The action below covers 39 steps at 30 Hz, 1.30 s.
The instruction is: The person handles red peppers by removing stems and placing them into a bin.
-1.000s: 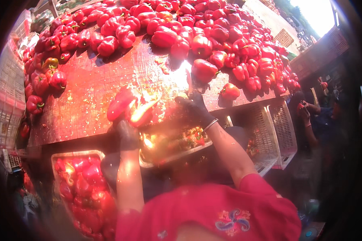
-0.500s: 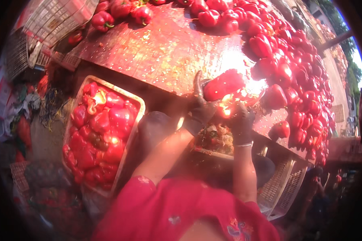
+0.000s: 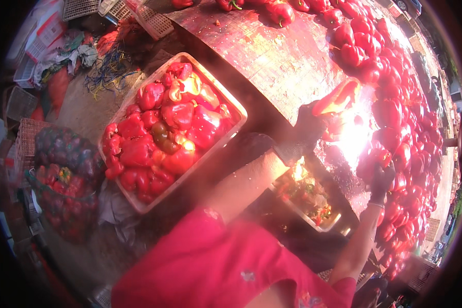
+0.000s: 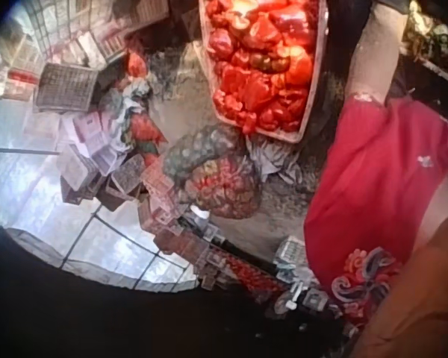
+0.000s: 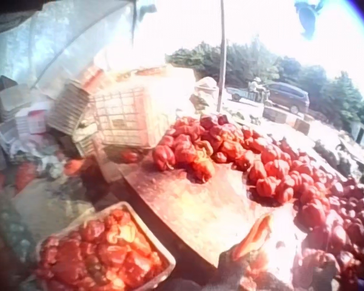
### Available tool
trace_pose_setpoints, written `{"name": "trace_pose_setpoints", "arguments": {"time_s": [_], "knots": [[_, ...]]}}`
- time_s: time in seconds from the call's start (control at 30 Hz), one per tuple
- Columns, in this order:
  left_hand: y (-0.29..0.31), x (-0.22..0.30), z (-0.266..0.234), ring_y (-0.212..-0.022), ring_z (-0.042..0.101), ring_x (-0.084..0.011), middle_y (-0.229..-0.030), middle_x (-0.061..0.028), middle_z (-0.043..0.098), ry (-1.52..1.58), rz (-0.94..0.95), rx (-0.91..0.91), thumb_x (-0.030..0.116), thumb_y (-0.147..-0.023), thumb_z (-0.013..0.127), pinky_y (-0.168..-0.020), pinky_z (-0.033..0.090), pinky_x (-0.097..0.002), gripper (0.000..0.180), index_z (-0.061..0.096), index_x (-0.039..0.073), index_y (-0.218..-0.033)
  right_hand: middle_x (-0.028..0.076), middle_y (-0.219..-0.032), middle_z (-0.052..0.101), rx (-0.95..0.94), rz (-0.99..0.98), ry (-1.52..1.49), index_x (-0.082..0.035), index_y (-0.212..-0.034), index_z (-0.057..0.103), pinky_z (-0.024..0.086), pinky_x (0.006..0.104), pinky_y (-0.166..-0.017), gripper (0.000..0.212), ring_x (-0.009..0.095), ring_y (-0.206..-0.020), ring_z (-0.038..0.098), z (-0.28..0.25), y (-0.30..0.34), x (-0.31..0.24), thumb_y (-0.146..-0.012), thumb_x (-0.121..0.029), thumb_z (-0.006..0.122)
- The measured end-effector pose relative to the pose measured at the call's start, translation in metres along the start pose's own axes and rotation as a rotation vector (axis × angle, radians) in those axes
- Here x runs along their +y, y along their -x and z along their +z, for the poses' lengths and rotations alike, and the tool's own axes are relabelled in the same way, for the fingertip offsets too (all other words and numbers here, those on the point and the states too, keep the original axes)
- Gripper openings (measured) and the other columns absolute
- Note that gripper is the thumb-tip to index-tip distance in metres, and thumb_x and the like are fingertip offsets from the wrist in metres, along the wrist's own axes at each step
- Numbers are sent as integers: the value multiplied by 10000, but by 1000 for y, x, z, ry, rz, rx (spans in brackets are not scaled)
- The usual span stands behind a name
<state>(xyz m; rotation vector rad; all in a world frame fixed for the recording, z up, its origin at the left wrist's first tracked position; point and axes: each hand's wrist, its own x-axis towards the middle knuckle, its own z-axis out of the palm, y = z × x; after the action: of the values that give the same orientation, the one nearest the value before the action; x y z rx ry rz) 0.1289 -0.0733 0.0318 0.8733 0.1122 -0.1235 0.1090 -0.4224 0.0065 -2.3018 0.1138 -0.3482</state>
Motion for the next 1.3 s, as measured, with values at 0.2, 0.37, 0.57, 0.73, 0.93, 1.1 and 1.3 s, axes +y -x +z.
{"name": "trace_pose_setpoints", "arguments": {"time_s": [0.2,0.37,0.57,0.73,0.93,1.1,1.3], "knots": [[73,123,-168,-984,575,-247,-1066,-173,589,-1309,909,562,83,-796,608,-853,446,-325,386,503,-36,-1148,50,-789,592,165,-265,157,22,-965,565,457,283,-613,229,132,-695,550,3,28,2,-781,-113,586],[194,123,-269,-932,539,-384,-1015,-212,567,-2052,262,627,302,-758,656,-814,440,-441,525,499,39,-1185,59,-759,572,57,-115,-29,26,-953,541,443,299,-590,259,155,-685,537,51,64,-35,-788,-162,608],[167,112,-309,-894,531,-377,-1046,-204,530,-1995,359,507,343,-785,615,-746,443,-448,377,597,48,-1020,107,-864,562,77,-355,585,-32,-980,557,418,358,-707,344,228,-765,532,63,93,-87,-738,-272,606],[141,74,-355,-1134,398,-354,-1204,-178,433,-2250,390,624,382,-825,533,-917,324,-536,468,483,99,-1194,90,-760,569,105,-445,513,-4,-875,587,414,323,-648,251,181,-695,525,70,92,-75,-748,-218,616],[129,38,-338,-1198,332,-356,-1314,-165,345,-2384,253,863,409,-831,503,-964,245,-592,541,403,135,-1286,157,-1071,564,6,149,346,6,-1083,543,404,450,-893,513,326,-926,561,63,118,-7,-746,-365,651],[133,45,-341,-1224,305,-355,-1344,-168,309,-2338,254,812,404,-849,474,-958,223,-611,541,377,139,-1311,165,-897,595,95,-19,278,33,-990,568,375,452,-850,455,318,-950,519,71,113,-31,-740,-336,659],[144,71,-311,-1172,370,-379,-1255,-208,414,-1781,760,676,272,-857,522,-988,272,-503,473,420,9,-1237,89,-790,598,-18,-8,-18,39,-977,562,443,316,-639,334,192,-687,550,64,94,-137,-716,-155,634]]}}
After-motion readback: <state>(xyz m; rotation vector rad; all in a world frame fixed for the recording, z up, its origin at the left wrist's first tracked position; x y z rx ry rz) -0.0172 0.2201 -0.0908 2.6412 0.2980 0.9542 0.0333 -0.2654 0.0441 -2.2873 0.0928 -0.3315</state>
